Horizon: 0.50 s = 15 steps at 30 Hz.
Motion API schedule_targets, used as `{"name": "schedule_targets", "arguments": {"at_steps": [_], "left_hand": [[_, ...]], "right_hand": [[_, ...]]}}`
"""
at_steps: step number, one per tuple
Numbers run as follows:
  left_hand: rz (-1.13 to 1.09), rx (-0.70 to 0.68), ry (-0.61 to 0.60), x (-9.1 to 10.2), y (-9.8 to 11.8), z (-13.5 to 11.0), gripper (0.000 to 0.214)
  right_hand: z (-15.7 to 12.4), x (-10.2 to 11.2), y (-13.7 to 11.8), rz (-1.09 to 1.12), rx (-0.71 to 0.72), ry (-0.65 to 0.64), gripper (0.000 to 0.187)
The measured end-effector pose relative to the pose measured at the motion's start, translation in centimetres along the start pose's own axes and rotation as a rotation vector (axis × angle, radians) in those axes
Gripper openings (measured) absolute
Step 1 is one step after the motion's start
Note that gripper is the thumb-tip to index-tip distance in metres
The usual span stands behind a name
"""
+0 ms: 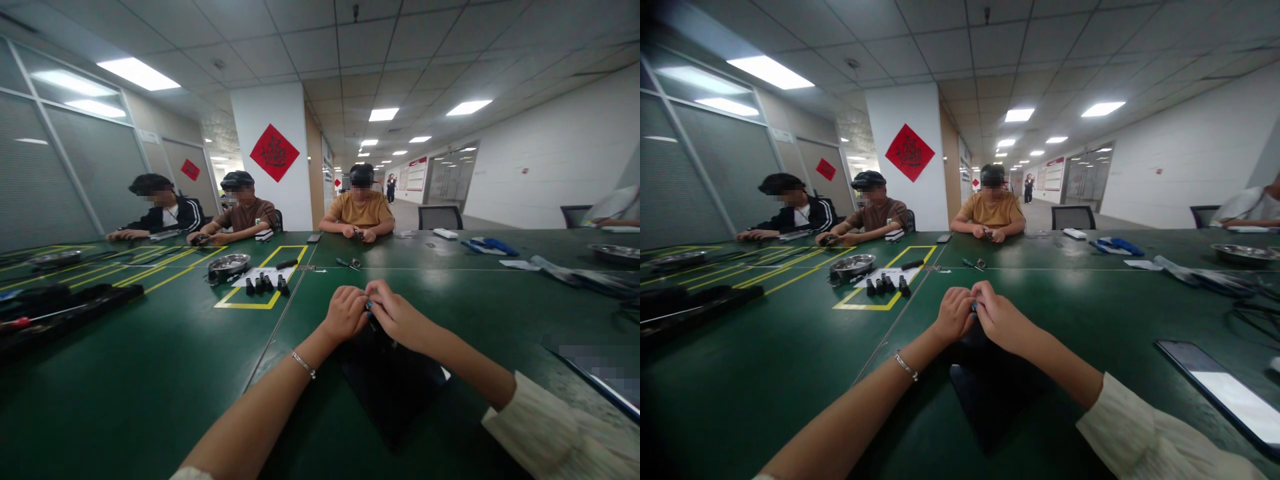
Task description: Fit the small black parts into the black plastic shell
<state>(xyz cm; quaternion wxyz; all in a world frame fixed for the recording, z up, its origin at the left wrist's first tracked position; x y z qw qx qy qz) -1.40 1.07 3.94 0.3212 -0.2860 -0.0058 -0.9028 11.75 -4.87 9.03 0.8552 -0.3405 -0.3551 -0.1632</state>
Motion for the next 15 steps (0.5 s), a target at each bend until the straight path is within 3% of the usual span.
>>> {"name": "schedule_targets", "arguments": {"at_steps": [4,8,12,15], "left_hand": [[0.036,-0.015,0.064,0.3,0.4,0.1,0.033],[0.043,0.033,0.038,0.5,0.6,0.2,0.029],[0.004,0.202,0.048,0.7,0.0,0.2,0.028],[0.009,0.401,0.100,0.8,-1.2,0.0,0.027]], "right_hand": [[-0.2,-0.2,-0.1,-0.063,0.026,-0.024,0.021],[-0.2,0.2,-0.2,-0.161,0.012,-0.031,0.022],[-0.4,0.7,-0.3,-0.296,-0.072,-0.007,0.023],[-0.9,0.3,0.1,-0.345,-0.143,-0.121,0.035]]}}
Point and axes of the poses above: each hand's wrist, its own z-axis towards the middle knuckle, its own x-axis out of the back of the hand, y = z × x, the point moved 2 cm from there along z, towards the middle knuckle, and after that the axes turned 4 degrees about x, right-handed, at the moved point
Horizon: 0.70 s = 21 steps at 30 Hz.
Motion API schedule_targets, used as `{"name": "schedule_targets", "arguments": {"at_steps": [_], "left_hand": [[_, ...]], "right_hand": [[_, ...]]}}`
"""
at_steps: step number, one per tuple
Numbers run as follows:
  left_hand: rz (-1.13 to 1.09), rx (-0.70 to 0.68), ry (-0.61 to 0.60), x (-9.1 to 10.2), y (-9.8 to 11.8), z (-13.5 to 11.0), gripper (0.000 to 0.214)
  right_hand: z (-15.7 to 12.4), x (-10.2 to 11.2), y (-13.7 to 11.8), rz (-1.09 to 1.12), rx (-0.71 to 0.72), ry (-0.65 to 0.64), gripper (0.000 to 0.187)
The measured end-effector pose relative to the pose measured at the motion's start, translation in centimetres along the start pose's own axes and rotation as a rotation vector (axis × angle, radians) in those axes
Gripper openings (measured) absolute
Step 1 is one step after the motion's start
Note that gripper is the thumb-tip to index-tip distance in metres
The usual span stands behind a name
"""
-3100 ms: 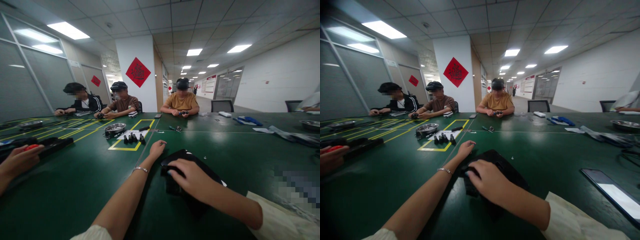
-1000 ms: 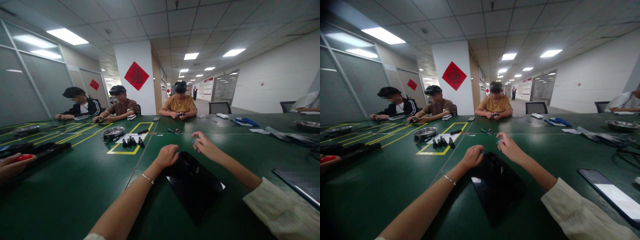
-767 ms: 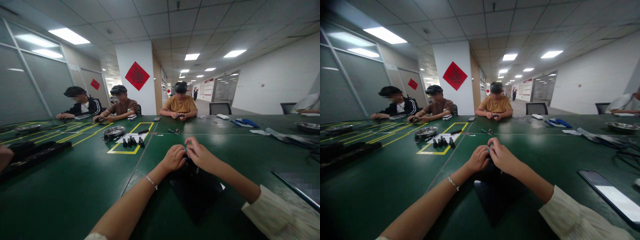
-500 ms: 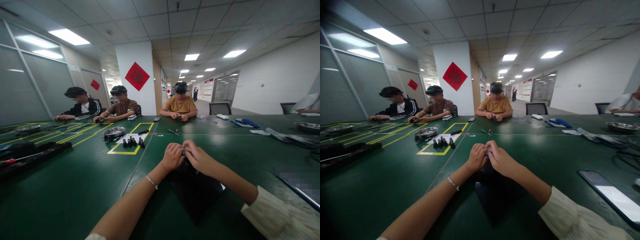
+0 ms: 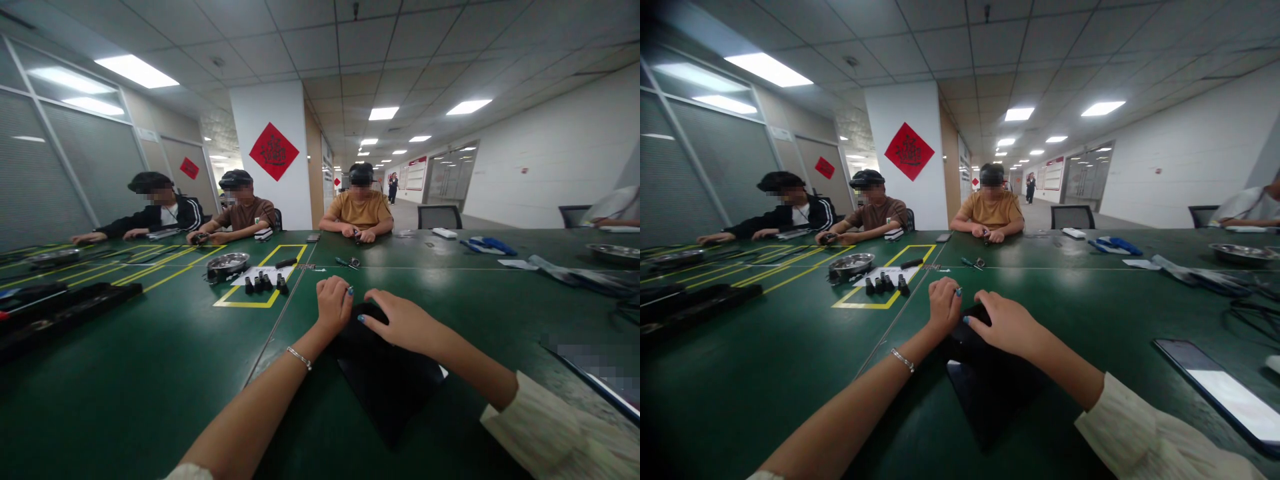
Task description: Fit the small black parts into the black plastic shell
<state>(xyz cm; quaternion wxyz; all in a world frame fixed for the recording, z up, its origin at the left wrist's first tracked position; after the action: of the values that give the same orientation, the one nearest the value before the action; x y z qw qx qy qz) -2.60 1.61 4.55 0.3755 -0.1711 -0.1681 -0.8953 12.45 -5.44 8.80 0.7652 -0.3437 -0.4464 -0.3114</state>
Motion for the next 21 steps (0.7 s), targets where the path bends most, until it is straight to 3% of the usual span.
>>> {"name": "schedule_targets", "arguments": {"at_steps": [3,6,9,13,17,19,21], "left_hand": [[0.015,0.164,0.034,-0.1,-1.8,0.1,0.028],[0.026,0.299,0.070,-0.1,-3.7,0.0,0.027],[-0.015,0.424,0.135,0.0,-5.5,0.0,0.024],[-0.075,0.584,0.268,0.4,-7.1,0.2,0.023],[-0.070,0.626,0.274,0.5,-7.6,0.2,0.022],[-0.072,0.603,0.214,0.2,-7.1,0.0,0.022],[-0.094,0.561,0.113,-0.4,-6.2,-0.3,0.023]], "right_hand": [[-0.1,-0.9,0.3,-0.025,-0.051,-0.117,0.036],[0.2,-1.4,1.0,-0.004,-0.125,-0.154,0.031],[0.6,-1.4,2.1,0.096,-0.135,-0.134,0.029],[0.6,-0.7,4.3,0.262,-0.200,-0.013,0.025],[0.1,-0.8,6.7,0.569,-0.525,0.043,0.030],[-0.5,-1.5,7.8,0.767,-0.689,0.074,0.032],[-1.1,-2.6,8.7,0.962,-0.752,0.147,0.031]]}}
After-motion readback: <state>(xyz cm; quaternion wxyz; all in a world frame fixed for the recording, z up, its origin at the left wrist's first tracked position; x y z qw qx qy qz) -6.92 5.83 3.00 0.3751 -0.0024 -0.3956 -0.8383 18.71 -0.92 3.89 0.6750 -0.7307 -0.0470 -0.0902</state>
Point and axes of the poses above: each hand's wrist, its own z-axis towards the middle knuckle, its own x-axis out of the back of the hand, y = z × x, the point moved 2 cm from there along z, towards the middle knuckle, and after that the axes turned 4 degrees about x, right-handed, at the moved point
